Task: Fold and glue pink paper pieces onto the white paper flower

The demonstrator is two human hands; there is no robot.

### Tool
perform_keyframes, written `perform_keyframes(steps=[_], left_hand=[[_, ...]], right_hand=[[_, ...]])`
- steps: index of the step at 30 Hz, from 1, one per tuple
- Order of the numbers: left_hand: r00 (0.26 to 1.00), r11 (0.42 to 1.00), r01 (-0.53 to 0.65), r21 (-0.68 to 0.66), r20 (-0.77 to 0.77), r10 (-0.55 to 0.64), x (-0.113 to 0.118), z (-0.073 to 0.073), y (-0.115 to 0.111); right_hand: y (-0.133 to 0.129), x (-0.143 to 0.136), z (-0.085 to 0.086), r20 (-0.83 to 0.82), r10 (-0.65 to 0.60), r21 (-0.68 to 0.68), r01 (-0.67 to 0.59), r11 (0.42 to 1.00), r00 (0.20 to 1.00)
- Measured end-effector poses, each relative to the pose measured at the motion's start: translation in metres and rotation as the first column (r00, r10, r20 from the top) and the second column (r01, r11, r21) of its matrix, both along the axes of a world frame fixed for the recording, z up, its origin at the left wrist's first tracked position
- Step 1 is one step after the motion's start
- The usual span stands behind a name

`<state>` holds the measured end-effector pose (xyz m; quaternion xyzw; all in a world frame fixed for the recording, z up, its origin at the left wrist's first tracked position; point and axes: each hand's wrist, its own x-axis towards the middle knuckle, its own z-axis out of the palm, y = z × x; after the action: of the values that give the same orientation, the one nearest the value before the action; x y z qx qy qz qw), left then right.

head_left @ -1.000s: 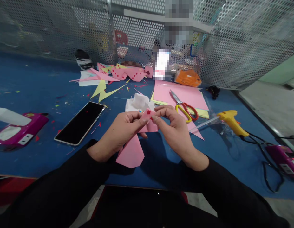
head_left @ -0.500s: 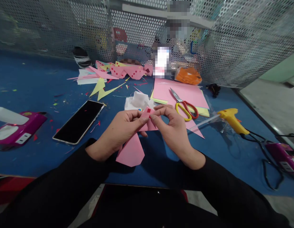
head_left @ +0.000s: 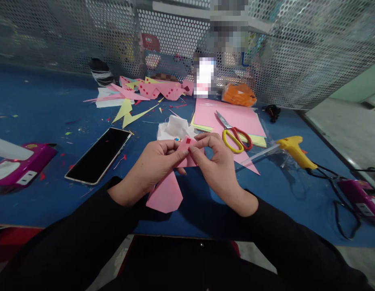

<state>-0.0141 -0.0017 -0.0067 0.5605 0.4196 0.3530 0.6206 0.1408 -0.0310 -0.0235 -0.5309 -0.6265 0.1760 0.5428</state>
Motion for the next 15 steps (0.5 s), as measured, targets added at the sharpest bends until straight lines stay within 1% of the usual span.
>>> perform_keyframes(steps=[5,9,12,15], left_hand=[[1.000,1.000,-0.007,-0.011,0.009,0.007,0.002,0.004,0.000],[1.000,1.000,-0.020,0.000,-0.014,0.020,0.003,0.007,-0.002],[0.999,0.999,-0.033,-0.007,-0.031,0.033,0.003,0.010,-0.003],[0.997,0.998,-0.056,-0.006,-0.054,0.055,0.003,0.011,-0.004]], right_hand=[[0.000,-0.001,-0.001,-0.004,0.000,0.019,0.000,1.000,1.000],[0.000,-0.001,0.000,-0.022,0.007,0.017,-0.006,1.000,1.000],[0.000,0.000,0.001,-0.112,0.023,-0.024,-0.026,0.999,0.993],[0.001,0.001,0.003,-0.256,0.034,-0.053,-0.049,0.997,0.966]])
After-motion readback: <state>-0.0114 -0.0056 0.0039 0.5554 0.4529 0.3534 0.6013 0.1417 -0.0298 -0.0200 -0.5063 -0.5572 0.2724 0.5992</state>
